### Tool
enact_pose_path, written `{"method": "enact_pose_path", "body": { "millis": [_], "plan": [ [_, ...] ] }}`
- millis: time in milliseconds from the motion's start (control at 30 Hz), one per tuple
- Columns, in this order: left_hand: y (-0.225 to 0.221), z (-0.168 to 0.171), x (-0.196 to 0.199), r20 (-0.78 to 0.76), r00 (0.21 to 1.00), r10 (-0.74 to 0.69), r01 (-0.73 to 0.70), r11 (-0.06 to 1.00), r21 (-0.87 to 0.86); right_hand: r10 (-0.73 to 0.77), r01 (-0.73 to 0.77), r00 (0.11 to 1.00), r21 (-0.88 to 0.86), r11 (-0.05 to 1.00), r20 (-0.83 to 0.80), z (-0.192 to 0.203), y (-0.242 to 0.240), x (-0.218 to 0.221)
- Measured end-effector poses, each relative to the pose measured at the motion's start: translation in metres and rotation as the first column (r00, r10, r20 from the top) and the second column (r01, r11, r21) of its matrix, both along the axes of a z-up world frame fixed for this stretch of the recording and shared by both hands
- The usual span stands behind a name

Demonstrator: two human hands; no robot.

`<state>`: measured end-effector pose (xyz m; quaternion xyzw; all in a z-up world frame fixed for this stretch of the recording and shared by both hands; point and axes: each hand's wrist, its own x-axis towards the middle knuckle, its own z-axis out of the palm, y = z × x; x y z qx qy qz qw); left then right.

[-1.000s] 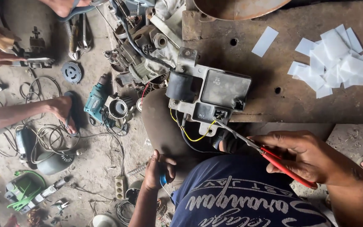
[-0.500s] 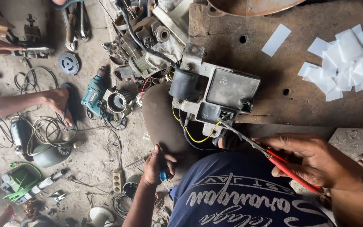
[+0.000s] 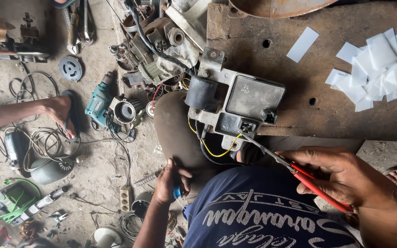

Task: Soldering, cutting, and stripping wires to repair an electronic component in a workshop.

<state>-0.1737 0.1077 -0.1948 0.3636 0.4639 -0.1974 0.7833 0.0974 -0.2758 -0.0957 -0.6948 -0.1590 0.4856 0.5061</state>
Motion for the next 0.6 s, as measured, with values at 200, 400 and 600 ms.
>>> {"method": "enact_pose_path", "body": {
  "millis": [200,400,600],
  "plan": [
    [0.0,0.001,0.001,-0.062,0.998,0.032,-0.032,0.999,-0.004,0.04,-0.039,0.999,0.071,0.997,-0.022,0.011,0.01,0.01],
    [0.0,0.005,0.005,-0.013,1.0,0.011,-0.011,1.0,-0.004,-0.043,0.082,0.957,0.127,0.988,-0.287,-0.001,-0.003,0.002],
    [-0.002,0.008,0.002,0.035,0.997,0.076,-0.074,0.996,-0.051,-0.264,0.322,0.797,0.013,0.947,-0.543,-0.018,-0.019,-0.009]
  ]
}}
